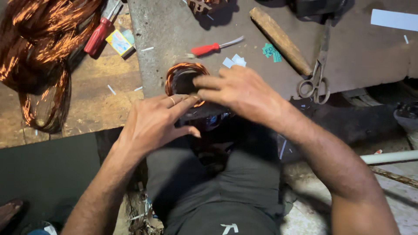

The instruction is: The person winds copper wire and inserts small insulating strips into an electromechanical stator by hand, occasionally using a screwdriver to press materials into place.

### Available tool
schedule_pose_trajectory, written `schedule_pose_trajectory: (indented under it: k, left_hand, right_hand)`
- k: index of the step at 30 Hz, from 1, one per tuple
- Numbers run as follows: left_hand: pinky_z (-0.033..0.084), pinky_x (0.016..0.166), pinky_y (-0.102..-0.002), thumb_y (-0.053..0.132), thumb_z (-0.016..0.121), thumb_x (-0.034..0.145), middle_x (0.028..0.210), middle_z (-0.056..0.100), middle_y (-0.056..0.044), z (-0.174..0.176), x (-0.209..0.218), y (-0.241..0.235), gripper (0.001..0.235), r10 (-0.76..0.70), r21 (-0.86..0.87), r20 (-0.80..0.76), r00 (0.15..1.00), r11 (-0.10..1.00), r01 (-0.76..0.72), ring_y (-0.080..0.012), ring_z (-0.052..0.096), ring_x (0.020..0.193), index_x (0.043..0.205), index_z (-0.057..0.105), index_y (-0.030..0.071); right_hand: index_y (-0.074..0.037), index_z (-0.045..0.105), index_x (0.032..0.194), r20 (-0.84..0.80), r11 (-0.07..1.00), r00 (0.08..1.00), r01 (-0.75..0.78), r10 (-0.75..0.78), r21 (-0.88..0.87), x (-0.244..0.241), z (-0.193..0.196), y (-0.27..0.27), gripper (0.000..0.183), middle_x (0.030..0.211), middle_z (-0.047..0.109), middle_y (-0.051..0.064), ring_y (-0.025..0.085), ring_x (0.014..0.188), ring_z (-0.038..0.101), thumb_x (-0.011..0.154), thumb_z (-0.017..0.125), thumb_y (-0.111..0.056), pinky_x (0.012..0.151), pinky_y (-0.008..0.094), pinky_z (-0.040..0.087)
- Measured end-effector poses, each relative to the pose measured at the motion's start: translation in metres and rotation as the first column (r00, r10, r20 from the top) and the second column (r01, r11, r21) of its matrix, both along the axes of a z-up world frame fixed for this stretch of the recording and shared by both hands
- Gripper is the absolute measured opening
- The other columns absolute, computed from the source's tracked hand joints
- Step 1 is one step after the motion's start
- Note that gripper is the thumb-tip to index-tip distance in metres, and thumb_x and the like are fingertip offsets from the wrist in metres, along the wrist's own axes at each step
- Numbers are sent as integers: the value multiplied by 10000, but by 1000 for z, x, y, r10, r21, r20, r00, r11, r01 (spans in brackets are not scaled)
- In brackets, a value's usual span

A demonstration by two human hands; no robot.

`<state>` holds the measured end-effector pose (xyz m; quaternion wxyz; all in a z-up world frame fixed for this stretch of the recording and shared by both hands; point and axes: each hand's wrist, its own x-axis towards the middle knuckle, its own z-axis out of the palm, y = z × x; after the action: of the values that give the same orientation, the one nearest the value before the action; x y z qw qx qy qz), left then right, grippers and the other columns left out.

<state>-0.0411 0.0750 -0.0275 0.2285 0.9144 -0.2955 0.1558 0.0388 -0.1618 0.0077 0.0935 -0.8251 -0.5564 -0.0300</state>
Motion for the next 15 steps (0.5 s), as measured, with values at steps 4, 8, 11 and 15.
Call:
schedule_pose_trajectory:
  k: [4,8,11,15]
  left_hand:
    - [542,660,-376,369,820,679,1066,719,-28,4,8,7,464,48,105,13,999,993,-49,-242,676,821,1048,744,98]
    - [532,669,-405,296,845,725,885,656,-24,-7,11,10,279,2,55,-44,999,998,0,-253,664,800,885,702,117]
    - [534,678,-419,302,845,732,873,644,-37,-10,7,4,287,-19,0,-47,999,1000,19,-267,667,808,878,696,105]
    - [540,675,-414,305,820,755,1017,686,-43,-6,5,12,329,-62,-134,-89,994,990,50,-279,676,857,977,713,86]
  right_hand:
    - [-70,706,1174,-63,997,998,-13,18,80,-3,1,5,403,1335,693,57,301,888,673,774,686,-117,726,422,542]
    - [-65,690,1201,-254,983,966,1,46,181,-13,-3,6,368,1189,705,76,303,969,708,885,715,-251,783,412,565]
    - [-61,710,1127,-242,990,970,7,27,139,-12,-8,6,466,1038,718,91,325,879,707,859,761,-440,681,432,542]
    - [-101,734,1095,-270,982,963,46,6,183,-14,-16,4,328,1054,736,50,293,866,723,912,747,-373,690,392,560]
